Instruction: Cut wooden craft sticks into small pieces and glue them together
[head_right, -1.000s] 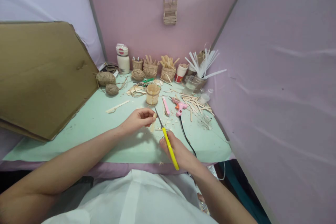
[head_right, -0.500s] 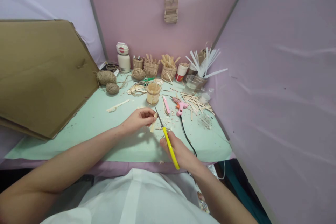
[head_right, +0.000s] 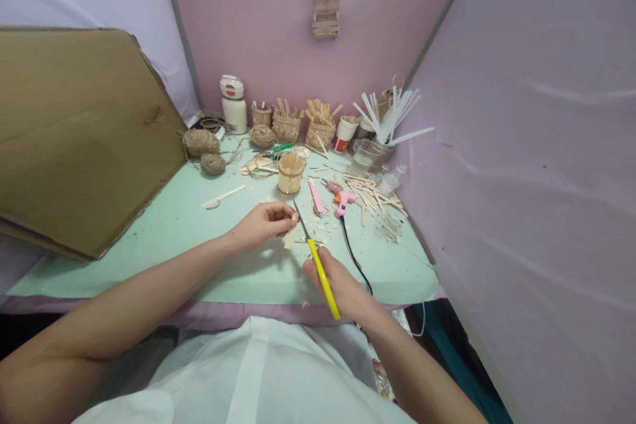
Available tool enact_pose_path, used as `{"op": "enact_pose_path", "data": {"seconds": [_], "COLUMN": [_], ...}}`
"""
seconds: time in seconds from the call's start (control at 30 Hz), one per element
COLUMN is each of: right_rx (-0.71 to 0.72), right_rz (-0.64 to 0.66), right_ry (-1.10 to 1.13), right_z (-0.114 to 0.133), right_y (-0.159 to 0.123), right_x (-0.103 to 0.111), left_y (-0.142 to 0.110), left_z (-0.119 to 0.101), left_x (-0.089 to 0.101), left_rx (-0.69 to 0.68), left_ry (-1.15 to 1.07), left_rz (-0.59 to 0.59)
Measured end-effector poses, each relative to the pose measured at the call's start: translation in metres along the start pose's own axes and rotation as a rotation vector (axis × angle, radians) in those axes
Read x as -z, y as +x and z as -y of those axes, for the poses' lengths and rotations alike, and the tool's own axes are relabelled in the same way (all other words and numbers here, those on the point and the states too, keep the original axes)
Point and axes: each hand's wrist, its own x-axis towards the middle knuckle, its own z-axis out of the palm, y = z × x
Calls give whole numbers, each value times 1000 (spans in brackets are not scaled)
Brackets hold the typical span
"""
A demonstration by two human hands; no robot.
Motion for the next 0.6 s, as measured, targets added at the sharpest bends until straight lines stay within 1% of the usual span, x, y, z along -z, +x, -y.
{"op": "enact_pose_path", "data": {"seconds": [0.2, 0.33, 0.47, 0.6], "right_rx": [0, 15, -4, -13], "right_rz": [19, -8, 19, 17], "right_ry": [13, 54, 101, 100], "right_z": [5, -4, -13, -12], "right_y": [-2, -1, 1, 0], "right_x": [2, -1, -5, -3], "left_y": [1, 3, 3, 2], "left_z": [2, 5, 5, 4], "left_x": [1, 1, 1, 2], "left_rx": [2, 7, 12, 13], "left_ry": [5, 7, -5, -11], "left_rz": [4, 1, 6, 24]}}
